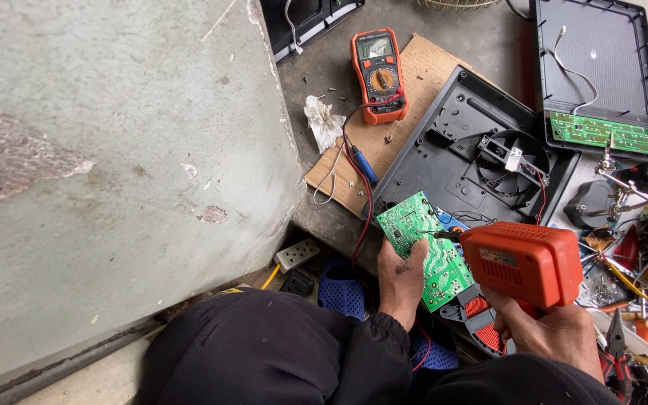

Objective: Soldering components on a printed circuit board from a disassembled induction cooktop

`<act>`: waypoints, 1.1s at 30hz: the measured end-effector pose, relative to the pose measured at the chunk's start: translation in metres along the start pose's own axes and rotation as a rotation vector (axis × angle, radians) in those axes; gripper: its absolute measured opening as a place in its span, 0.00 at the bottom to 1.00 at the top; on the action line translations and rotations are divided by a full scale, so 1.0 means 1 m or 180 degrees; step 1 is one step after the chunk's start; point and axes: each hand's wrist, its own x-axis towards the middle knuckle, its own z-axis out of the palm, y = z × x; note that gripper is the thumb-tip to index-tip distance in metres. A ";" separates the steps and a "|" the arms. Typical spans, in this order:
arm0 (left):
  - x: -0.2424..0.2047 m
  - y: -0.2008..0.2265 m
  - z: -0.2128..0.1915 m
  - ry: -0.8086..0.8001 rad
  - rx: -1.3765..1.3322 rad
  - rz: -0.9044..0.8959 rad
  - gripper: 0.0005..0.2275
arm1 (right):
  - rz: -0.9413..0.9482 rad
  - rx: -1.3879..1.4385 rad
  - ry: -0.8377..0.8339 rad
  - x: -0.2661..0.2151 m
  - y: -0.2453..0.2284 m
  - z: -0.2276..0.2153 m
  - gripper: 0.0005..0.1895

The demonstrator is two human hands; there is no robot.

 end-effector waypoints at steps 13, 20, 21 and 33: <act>-0.004 0.011 -0.001 -0.0072 -0.0106 -0.0070 0.30 | -0.0185 0.1433 0.0259 -0.032 -0.030 -0.002 0.19; -0.002 0.008 -0.003 -0.0070 -0.0167 -0.0248 0.33 | -0.0041 0.2097 0.0488 -0.036 -0.024 -0.001 0.15; -0.003 0.011 -0.002 -0.0090 -0.0156 -0.0246 0.33 | -0.0034 0.2111 0.0505 -0.032 -0.017 0.000 0.15; -0.005 0.027 -0.003 0.0027 -0.0238 -0.0438 0.30 | 0.0304 0.2317 0.0345 -0.018 0.002 0.004 0.19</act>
